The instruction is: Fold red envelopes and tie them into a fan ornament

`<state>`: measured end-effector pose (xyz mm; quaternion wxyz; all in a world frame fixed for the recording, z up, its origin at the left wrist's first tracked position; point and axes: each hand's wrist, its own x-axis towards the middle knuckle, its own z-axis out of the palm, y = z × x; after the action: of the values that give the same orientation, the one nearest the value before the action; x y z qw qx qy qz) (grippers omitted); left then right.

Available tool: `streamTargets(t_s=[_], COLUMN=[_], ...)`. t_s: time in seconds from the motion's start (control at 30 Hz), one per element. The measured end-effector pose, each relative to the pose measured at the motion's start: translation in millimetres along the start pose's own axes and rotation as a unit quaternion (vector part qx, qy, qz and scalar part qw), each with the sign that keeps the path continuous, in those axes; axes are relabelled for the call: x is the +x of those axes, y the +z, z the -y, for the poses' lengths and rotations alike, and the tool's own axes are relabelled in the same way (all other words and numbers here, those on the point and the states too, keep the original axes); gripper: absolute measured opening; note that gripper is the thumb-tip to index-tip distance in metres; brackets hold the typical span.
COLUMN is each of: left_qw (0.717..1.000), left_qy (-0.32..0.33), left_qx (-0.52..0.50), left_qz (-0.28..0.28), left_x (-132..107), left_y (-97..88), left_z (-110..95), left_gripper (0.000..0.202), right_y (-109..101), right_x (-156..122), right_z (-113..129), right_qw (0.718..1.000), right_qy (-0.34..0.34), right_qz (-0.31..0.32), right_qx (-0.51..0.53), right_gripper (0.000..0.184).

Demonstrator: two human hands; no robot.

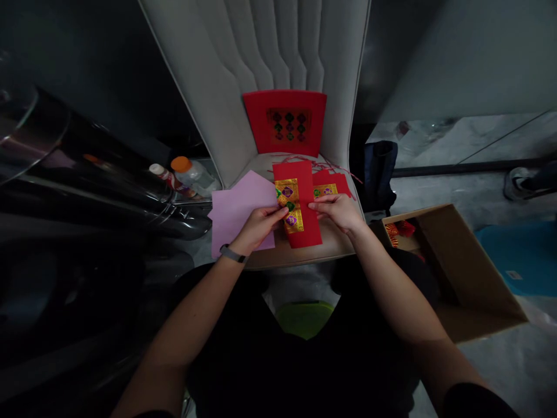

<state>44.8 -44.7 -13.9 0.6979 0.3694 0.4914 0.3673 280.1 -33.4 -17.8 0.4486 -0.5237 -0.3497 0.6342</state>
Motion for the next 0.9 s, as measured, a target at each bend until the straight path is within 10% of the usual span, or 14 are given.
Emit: streamTargets(t_s=[0.9], left_qw=[1.000], left_qy=[-0.002], left_qx=[-0.016], left_qz=[0.010], left_x=[1.4], left_y=[0.3], left_z=[1.6], left_gripper=[0.052], right_y=[0.4], right_x=[-1.4], right_z=[1.8], right_qw=[0.999], right_qy=[-0.017], right_qz=[0.003], right_qx=[-0.028], right_gripper=[0.041])
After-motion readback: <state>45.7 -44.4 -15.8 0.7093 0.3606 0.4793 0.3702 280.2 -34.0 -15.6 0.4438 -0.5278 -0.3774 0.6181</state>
